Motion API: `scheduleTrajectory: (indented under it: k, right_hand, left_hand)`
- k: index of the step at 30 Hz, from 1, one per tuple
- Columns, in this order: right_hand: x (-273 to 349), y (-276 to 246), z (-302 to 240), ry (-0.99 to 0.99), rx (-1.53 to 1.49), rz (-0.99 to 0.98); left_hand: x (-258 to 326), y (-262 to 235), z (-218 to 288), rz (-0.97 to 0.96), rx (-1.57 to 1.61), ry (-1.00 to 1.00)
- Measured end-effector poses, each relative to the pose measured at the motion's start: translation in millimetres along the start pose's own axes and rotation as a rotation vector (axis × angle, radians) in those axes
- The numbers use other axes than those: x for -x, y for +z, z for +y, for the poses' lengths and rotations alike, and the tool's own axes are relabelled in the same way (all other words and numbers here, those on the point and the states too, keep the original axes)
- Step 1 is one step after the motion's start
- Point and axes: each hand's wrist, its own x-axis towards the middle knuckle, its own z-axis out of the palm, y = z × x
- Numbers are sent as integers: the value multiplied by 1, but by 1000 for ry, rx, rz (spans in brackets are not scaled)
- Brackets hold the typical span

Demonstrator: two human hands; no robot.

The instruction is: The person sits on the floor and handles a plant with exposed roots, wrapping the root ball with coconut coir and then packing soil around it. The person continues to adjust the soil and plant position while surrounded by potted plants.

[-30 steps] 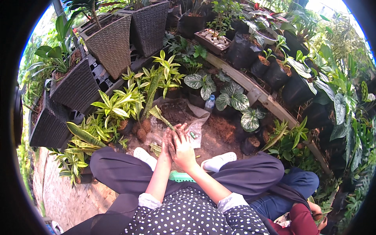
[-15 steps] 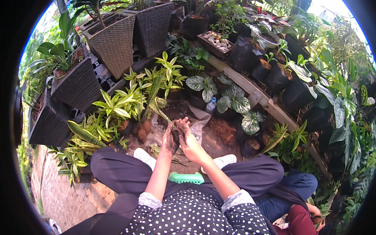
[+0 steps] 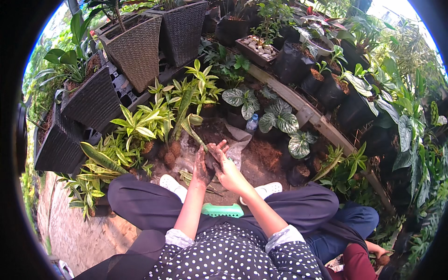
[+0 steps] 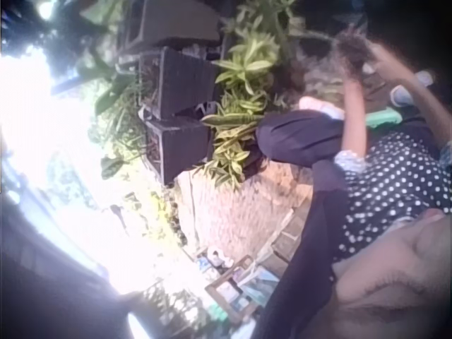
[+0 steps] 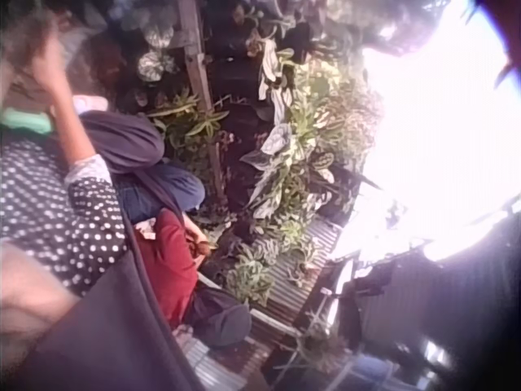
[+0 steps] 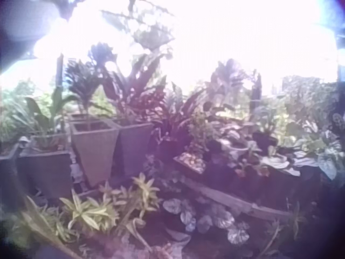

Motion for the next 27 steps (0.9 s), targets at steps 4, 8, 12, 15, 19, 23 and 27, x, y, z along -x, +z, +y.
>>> scheduleTrajectory:
  k: [4,8,12,15,19,23,27]
  right_hand:
    - [2,1,-4,-29,17,68]
    - [1,-1,-4,-151,342,89]
    - [5,0,-12,-49,472,70]
    - [8,-1,-10,-68,475,125]
    - [8,-2,1,-200,420,307]
    - [3,2,-7,-342,709,267]
    - [-5,10,16,-528,848,194]
  left_hand:
    - [5,5,1,-28,54,-1]
    - [10,6,1,27,84,-13]
    - [11,8,5,13,223,-57]
    - [13,14,8,33,191,-83]
    - [13,-37,-9,-39,351,-127]
    - [23,5,-1,269,101,-198]
    - [28,-19,-6,450,104,-264]
